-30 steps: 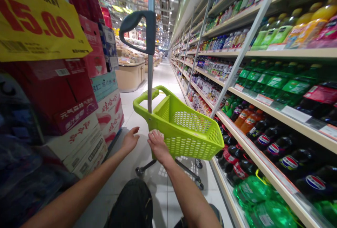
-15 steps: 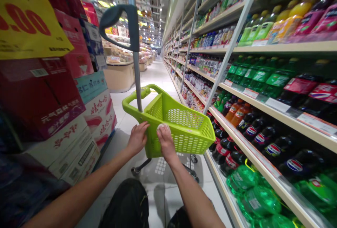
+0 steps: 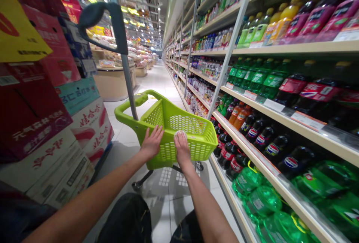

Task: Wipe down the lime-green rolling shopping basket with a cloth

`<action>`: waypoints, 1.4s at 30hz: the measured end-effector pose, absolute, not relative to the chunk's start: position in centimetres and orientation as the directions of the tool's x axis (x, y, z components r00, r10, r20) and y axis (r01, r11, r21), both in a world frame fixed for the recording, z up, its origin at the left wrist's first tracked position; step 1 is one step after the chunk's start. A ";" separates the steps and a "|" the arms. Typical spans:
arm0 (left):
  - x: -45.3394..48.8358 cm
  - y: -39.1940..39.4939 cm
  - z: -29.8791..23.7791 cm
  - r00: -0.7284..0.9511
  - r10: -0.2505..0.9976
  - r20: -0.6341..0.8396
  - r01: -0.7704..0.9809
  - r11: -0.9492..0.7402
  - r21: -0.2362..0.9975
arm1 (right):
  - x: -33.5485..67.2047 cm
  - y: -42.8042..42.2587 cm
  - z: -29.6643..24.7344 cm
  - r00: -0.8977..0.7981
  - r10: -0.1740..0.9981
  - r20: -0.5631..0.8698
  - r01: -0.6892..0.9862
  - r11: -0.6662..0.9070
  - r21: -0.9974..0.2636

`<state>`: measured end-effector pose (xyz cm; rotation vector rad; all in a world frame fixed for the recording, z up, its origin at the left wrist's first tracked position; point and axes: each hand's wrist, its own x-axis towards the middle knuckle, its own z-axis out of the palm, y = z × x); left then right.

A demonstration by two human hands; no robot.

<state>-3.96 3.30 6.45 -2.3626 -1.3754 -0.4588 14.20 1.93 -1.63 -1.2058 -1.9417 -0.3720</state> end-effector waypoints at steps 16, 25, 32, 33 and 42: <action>-2.2 3.3 5.3 0.512 0.758 0.405 0.856 -0.487 -0.172 | 18.7 -0.3 -4.1 -0.256 0.626 0.736 0.828 0.535 -0.167; -1.6 3.7 5.2 0.494 0.763 0.417 0.866 -0.475 -0.156 | 16.6 2.5 0.8 -0.142 0.682 0.718 0.863 0.440 -0.247; -1.4 3.1 5.7 0.490 0.791 0.367 0.868 -0.484 -0.114 | 27.1 2.0 -1.9 0.165 0.702 0.693 0.913 0.157 -0.377; -1.2 3.0 5.7 0.480 0.799 0.362 0.873 -0.477 -0.103 | 27.9 1.8 -2.0 0.213 0.680 0.702 0.909 0.124 -0.397; -1.1 3.1 5.4 0.483 0.801 0.353 0.873 -0.470 -0.129 | 19.1 3.4 0.0 -0.105 0.709 0.697 0.861 0.415 -0.293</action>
